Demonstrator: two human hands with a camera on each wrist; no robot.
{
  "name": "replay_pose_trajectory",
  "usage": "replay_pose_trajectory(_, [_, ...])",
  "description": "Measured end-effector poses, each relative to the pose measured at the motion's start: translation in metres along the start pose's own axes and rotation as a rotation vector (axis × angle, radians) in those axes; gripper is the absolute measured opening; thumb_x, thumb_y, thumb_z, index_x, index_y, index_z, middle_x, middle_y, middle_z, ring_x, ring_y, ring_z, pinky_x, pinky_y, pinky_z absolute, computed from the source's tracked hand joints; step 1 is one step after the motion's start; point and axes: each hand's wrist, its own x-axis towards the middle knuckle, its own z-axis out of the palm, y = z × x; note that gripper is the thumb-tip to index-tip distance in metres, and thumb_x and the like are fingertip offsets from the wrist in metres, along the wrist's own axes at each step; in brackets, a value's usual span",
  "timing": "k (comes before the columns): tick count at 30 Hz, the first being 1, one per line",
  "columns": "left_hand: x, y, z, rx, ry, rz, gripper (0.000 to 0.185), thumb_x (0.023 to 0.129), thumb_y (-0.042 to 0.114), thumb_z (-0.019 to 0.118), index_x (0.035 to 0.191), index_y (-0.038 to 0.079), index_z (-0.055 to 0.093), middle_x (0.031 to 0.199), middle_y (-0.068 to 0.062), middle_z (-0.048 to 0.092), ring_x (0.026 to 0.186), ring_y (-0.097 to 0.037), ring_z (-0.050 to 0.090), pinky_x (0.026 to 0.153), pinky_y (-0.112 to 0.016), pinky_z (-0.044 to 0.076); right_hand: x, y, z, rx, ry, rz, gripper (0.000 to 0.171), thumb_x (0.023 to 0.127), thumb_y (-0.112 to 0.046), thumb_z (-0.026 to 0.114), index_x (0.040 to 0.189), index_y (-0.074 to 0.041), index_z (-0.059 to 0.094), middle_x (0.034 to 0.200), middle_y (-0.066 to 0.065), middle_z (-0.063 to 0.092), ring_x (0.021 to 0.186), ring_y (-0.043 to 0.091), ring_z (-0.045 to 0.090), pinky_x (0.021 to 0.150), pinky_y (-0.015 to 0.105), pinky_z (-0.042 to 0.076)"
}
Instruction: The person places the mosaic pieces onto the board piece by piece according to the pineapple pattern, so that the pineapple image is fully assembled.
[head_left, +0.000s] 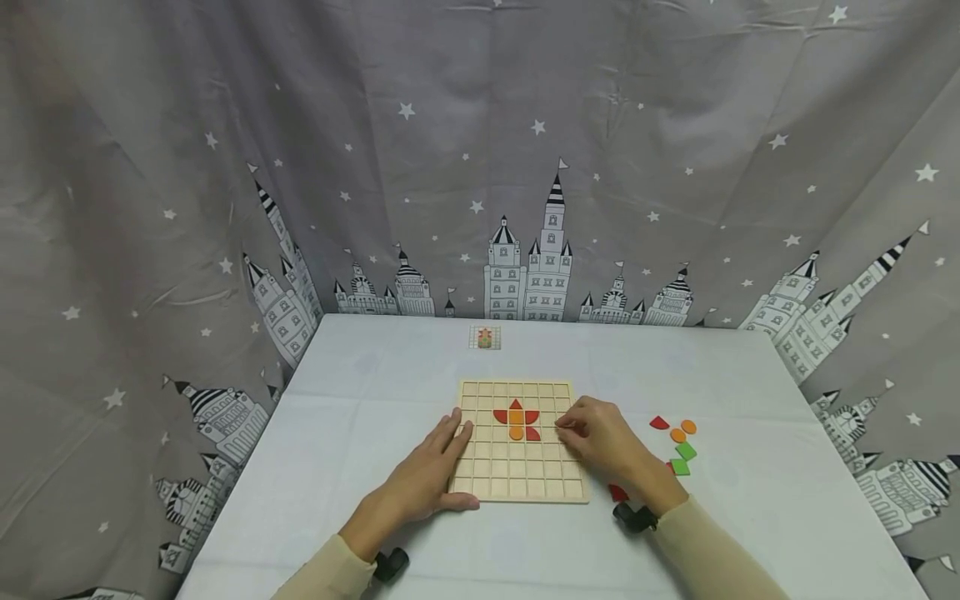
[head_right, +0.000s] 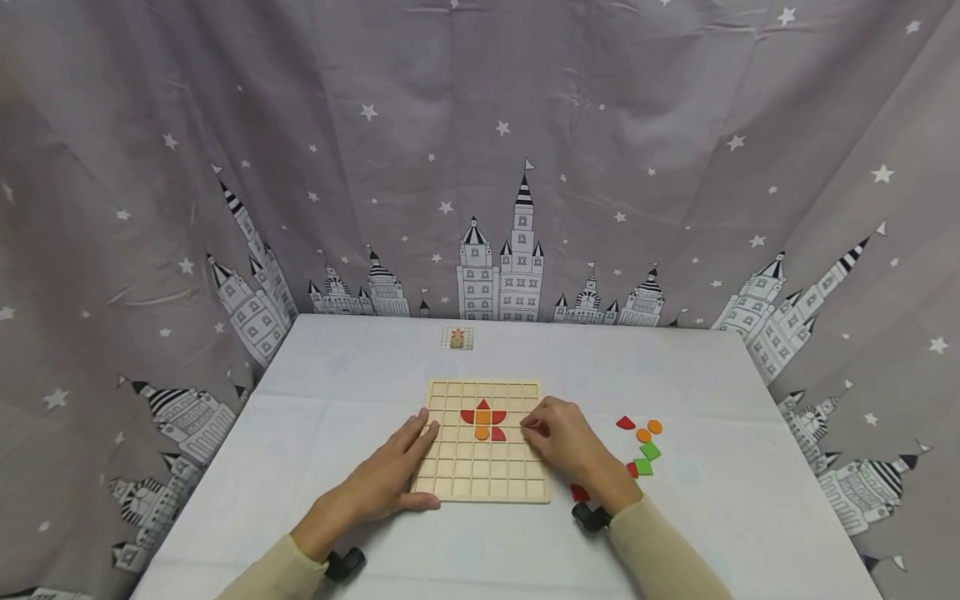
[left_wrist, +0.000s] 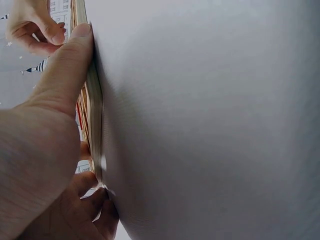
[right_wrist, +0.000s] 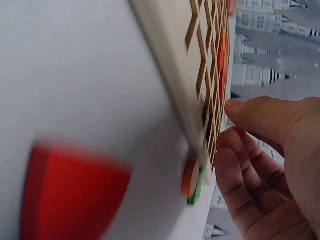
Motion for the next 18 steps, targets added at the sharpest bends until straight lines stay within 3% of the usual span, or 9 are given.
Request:
replay_pose_trajectory(13, [0.0,0.0,0.0,0.0,0.0,0.002,0.127,0.09,0.06,0.098,0.183,0.001,0.033,0.195,-0.025,0.017,0.182,-0.047,0.025,0.141,-0.063,0.039,-0.025,0.049,-0.034,-0.108,0.113,0.043,0.021,0.094,-0.007,0.097,0.114,-0.008,0.091,0.108,0.005,0.081,0.087,0.011,0.067,0.072,0.023,0.056])
replay_pose_trajectory(18, [0.001,0.0,0.0,-0.005,0.003,0.01,0.127,0.09,0.059,0.098,0.182,0.001,0.033,0.195,-0.026,0.018,0.181,-0.048,0.025,0.141,-0.064,0.04,-0.035,0.063,-0.05,-0.148,0.104,0.128,0.031,0.095,-0.015,0.098,0.124,-0.01,0.09,0.116,0.009,0.08,0.093,0.017,0.068,0.076,0.027,0.06])
